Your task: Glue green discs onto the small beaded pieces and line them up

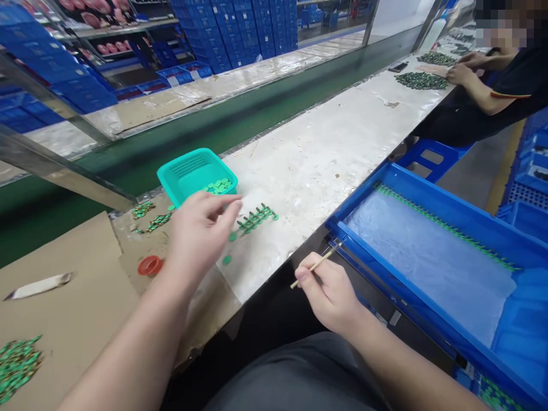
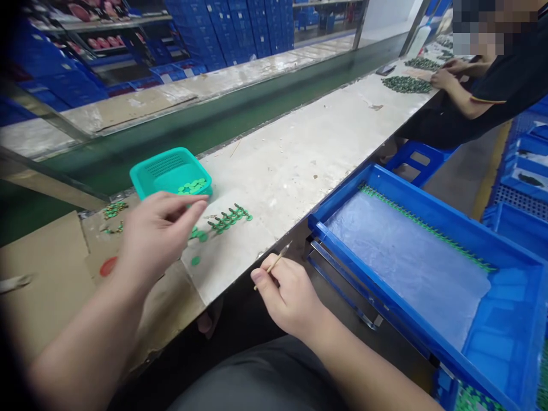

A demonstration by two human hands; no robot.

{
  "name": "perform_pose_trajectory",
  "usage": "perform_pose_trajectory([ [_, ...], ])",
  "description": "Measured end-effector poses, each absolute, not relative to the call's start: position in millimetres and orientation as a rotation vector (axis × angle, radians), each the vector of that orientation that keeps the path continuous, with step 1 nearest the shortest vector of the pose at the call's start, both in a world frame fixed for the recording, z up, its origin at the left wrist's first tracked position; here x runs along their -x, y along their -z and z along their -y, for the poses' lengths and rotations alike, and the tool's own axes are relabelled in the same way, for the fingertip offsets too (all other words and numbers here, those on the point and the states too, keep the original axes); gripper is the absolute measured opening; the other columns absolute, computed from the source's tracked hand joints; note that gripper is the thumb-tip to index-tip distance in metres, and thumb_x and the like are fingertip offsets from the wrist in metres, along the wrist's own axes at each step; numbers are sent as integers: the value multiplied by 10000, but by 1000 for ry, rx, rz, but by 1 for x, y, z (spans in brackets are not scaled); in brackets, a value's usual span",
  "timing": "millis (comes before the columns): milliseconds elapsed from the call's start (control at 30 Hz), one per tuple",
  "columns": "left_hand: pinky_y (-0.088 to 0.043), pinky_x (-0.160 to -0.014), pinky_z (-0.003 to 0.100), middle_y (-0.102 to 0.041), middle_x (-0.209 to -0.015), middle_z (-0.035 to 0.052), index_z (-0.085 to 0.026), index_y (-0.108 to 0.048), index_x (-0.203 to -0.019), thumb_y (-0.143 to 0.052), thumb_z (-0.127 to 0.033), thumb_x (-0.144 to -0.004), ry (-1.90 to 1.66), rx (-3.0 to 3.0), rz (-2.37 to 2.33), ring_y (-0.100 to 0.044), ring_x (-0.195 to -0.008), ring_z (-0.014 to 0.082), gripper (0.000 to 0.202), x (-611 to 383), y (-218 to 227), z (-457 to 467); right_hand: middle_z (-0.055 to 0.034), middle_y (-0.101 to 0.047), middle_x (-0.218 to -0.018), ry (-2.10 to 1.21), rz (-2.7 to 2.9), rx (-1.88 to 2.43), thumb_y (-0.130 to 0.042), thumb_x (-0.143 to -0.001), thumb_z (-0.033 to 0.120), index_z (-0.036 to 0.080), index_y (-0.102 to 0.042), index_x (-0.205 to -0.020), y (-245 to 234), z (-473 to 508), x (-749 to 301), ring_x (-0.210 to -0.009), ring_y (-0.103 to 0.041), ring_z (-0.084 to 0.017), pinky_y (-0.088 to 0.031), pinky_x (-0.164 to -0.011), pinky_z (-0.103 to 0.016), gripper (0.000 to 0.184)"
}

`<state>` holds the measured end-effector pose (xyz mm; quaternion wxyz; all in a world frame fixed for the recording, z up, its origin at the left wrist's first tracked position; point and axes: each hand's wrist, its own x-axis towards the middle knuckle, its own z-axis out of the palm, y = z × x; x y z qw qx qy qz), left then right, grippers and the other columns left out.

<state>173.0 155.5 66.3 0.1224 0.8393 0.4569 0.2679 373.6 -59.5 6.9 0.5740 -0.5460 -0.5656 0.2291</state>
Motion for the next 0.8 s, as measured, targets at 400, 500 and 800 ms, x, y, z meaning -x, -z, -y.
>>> perform_pose_trajectory([
  [400,-561,-761,405,-877,-1104,72,-325,-834,-937,-694,-393,-960,-316,-2395,-1429,-819,-1008,318,158,-115,-42,-99,-29,-751,-866,-569,1324,1377,-526,-1272,456,254,-832,-1098,-22,67,-356,-778,-745,-211,-625,-739,-340,406],
  [500,-569,-763,381,-854,-980,35,-313,-789,-911,-694,-349,-963,-318,-2323,-1407,-803,-912,280,115,-107,-44,-88,0,-730,-812,-559,1343,1408,-553,-1248,380,260,-848,-1428,-22,73,-348,-690,-708,-196,-607,-680,-329,365],
  [800,-639,-826,387,-825,-914,39,-283,-848,-1002,-636,-451,-1078,-594,-2256,-1475,-792,-885,260,282,-8,-21,-31,-84,-935,-1431,-1457,1215,869,-665,-1110,265,322,-922,-1455,-45,78,-325,-1193,-917,-222,-725,-1116,-336,434],
])
